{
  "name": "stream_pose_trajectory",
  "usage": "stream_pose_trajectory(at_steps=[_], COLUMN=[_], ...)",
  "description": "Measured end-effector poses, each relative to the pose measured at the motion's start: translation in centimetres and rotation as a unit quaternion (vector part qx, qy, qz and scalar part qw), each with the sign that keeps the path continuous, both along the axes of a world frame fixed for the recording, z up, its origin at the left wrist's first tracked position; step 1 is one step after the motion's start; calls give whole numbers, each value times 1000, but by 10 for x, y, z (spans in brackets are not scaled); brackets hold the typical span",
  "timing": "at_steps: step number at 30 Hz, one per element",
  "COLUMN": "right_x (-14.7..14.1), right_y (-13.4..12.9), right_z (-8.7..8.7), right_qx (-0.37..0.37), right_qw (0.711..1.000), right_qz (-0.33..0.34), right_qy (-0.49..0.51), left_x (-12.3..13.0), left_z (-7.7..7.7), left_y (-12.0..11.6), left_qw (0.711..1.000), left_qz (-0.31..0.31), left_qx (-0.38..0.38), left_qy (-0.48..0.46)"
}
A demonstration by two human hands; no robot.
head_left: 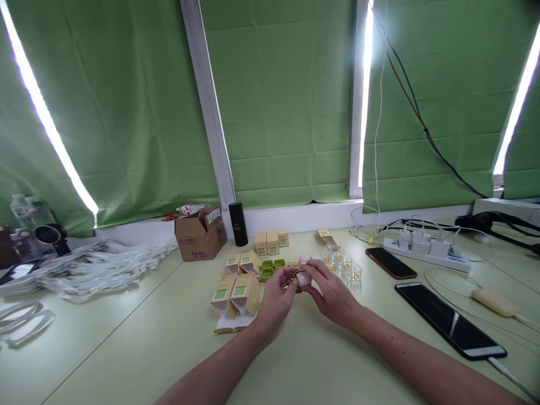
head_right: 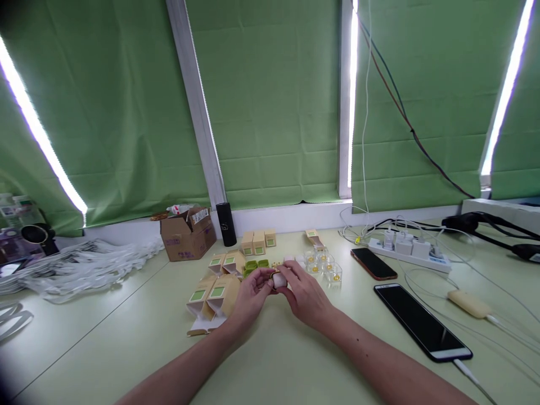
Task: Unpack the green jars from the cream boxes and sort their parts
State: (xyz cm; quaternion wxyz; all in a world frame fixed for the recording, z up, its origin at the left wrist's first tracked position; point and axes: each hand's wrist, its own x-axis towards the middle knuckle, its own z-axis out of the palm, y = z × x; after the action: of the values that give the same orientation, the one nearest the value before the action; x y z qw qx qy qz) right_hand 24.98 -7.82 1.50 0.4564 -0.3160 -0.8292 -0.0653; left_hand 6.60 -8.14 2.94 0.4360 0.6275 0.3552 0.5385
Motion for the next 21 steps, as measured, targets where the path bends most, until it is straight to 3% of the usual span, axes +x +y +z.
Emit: stream_pose_trajectory(at_steps=[13,21], right_x=[-1,-2], right_y=[1,5], right_z=[1,-7], right_qx=[-89,-155], right_qw=[977,953], right_qz=[79,117], right_qy=[177,231], left_x=[-5,-3], left_z=[4,-2], left_y=[2,8], left_qw=[996,995], left_qz=[-75,-37], left_qx=[-30,-40], left_qy=[-44,-81])
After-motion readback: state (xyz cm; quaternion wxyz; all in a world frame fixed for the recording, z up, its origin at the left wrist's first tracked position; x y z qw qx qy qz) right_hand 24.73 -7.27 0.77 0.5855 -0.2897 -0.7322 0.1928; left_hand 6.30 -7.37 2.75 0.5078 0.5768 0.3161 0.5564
